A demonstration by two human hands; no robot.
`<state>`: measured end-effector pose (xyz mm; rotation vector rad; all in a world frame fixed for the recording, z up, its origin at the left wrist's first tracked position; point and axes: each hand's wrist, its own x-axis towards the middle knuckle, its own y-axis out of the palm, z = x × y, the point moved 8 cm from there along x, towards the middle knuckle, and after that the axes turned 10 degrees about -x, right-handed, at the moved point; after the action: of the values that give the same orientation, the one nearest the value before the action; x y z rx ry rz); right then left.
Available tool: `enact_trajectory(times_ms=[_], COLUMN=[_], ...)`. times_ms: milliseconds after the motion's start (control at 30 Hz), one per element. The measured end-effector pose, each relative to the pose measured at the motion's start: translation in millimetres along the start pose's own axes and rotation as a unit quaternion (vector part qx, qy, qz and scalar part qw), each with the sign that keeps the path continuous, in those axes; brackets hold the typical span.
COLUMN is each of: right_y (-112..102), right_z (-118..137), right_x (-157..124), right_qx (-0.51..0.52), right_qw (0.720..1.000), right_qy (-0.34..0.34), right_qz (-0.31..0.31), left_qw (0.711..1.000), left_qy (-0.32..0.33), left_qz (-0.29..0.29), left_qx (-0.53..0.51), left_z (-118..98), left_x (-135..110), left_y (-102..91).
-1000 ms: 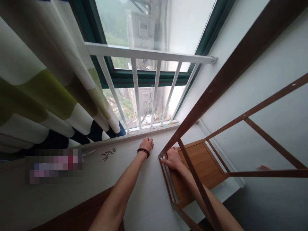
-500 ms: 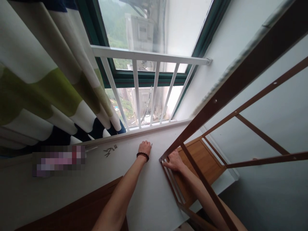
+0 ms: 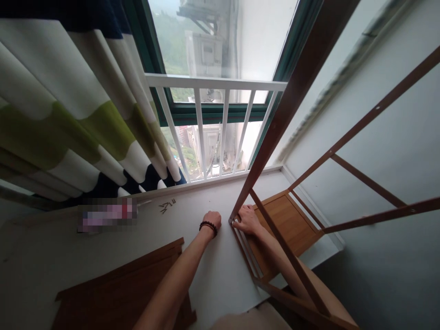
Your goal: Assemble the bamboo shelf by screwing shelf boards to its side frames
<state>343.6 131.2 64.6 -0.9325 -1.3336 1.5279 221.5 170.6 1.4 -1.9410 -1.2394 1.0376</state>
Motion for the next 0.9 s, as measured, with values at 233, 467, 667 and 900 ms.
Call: enact_trajectory(times_ms=[233, 467, 667, 900], right_y=[-1.3, 0.0, 0.3, 3.9], right_z=[1.2, 0.1, -1.2, -6.2], right_x=[-1.6, -1.3, -1.8, -1.8], right_qx=[-0.005, -0.016, -0.010, -0.009], right_qw=[1.000, 1.000, 1.000, 1.000], right_qy=[0.000, -0.002, 0.000, 0.019], right_qz=[-0.003, -0.011, -0.013, -0.007], left_qw=[0.922, 0.748, 0.744, 0.726], left_qy=[-0.041, -0.076, -0.115, -0.104], left_qz=[-0.090, -0.146, -0.178, -0.147], left_qx=[-0.375, -0.643, -0.634, -0.664], left_z=[18.9, 19.7, 30.9, 23.4], left_x=[-47.3, -67.5, -71.0, -67.5], left_y=[-3.0, 17.5, 20.0, 28.4])
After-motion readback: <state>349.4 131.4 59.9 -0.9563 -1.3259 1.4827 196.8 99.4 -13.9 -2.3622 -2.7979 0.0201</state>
